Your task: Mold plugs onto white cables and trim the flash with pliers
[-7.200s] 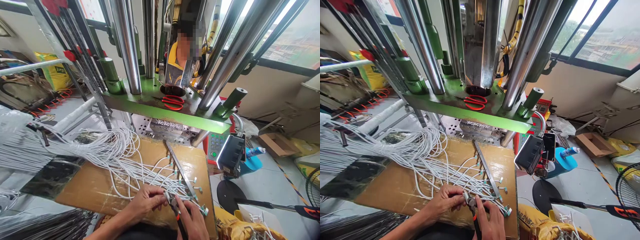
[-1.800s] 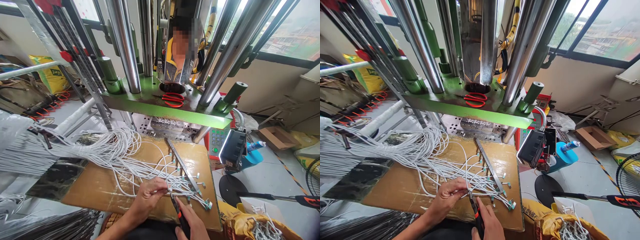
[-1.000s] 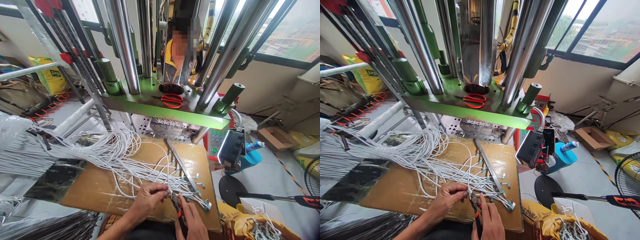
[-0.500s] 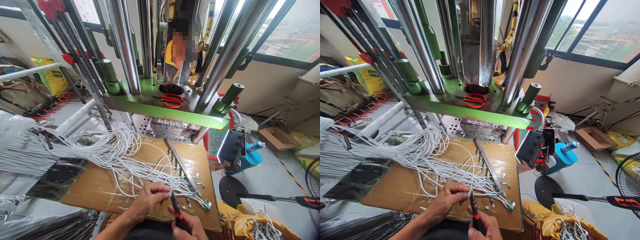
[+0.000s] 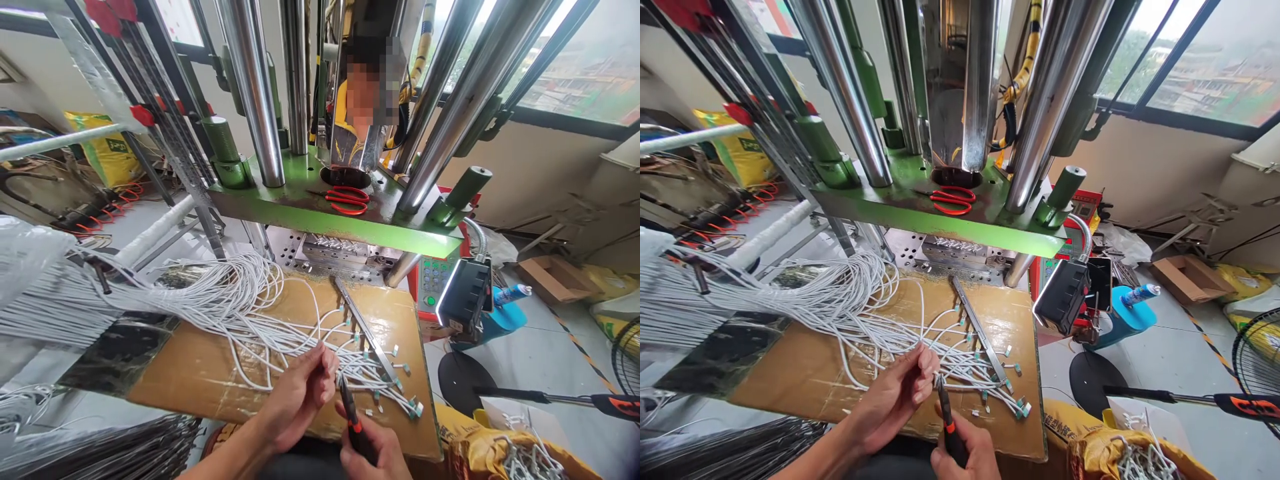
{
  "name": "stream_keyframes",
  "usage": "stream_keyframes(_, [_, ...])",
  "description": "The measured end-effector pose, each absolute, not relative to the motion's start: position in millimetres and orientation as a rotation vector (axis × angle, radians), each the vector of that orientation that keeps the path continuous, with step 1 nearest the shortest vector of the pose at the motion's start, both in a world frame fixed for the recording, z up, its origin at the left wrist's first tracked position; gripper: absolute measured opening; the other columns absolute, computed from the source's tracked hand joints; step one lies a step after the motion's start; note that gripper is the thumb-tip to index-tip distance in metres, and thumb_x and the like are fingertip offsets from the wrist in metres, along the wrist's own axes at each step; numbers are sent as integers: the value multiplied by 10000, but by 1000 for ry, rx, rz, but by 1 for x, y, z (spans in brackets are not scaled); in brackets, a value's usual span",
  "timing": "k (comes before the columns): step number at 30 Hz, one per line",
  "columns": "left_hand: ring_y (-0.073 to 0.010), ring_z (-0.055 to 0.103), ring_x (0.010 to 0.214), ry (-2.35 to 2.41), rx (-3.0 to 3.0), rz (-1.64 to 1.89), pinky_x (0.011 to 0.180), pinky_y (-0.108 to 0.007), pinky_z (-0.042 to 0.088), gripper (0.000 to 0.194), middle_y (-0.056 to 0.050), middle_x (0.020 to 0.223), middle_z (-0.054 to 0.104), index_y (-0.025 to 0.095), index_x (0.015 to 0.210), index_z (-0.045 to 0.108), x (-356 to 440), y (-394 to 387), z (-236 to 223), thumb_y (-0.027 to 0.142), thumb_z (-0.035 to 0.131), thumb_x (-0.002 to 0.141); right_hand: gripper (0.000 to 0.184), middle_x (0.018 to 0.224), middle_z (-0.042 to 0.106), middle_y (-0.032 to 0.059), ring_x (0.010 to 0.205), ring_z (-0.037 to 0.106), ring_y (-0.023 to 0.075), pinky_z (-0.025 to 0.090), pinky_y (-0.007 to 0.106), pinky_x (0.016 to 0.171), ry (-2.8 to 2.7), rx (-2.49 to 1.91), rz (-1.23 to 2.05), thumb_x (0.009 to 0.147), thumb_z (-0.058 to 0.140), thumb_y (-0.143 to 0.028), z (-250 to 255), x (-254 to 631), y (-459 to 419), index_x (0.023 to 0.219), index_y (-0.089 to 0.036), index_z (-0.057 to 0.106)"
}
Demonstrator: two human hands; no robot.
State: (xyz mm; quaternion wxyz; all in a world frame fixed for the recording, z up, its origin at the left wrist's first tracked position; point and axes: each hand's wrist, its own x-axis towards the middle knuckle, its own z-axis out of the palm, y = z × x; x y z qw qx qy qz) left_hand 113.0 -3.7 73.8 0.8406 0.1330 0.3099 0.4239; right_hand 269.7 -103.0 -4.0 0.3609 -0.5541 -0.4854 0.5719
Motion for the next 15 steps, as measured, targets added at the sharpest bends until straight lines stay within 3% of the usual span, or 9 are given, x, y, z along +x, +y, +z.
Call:
stream_keyframes(3, [-41, 315, 497, 574, 212, 890, 461, -144, 356, 343, 38, 651, 423, 141, 675, 539, 114, -3, 70, 390, 732, 812, 682, 655, 503, -31, 496, 436, 83, 419, 219, 516, -1073, -1223, 1830, 700, 665, -563, 7, 274, -97, 1251, -164, 621])
stream_keyframes(7, [-48, 284, 505, 551, 212, 871, 461, -142, 359, 337, 37, 646, 413, 135, 674, 534, 112, -3, 64, 371, 713, 835, 588, 906, 651, 44, 810, 627, 174, 514, 266, 771, -1536, -1473, 1287, 765, 591, -279, 9, 281, -97, 1349, -213, 550])
stream_keyframes(9, [-51, 260, 502, 536, 230, 854, 455, -139, 346, 351, 41, 629, 397, 134, 659, 525, 111, -4, 63, 373, 708, 840, 602, 1062, 664, 74, 943, 651, 194, 522, 265, 843, -1684, -1563, 992, 793, 514, -203, 4, 282, -101, 1394, -235, 499])
stream_keyframes(15, [-66, 233, 495, 513, 324, 811, 442, -150, 302, 467, 35, 588, 387, 155, 587, 445, 108, -8, 55, 471, 679, 839, 561, 1020, 688, 79, 850, 696, 200, 572, 244, 713, -1944, -1691, 563, 804, 468, -156, -13, 286, -112, 1353, -244, 541])
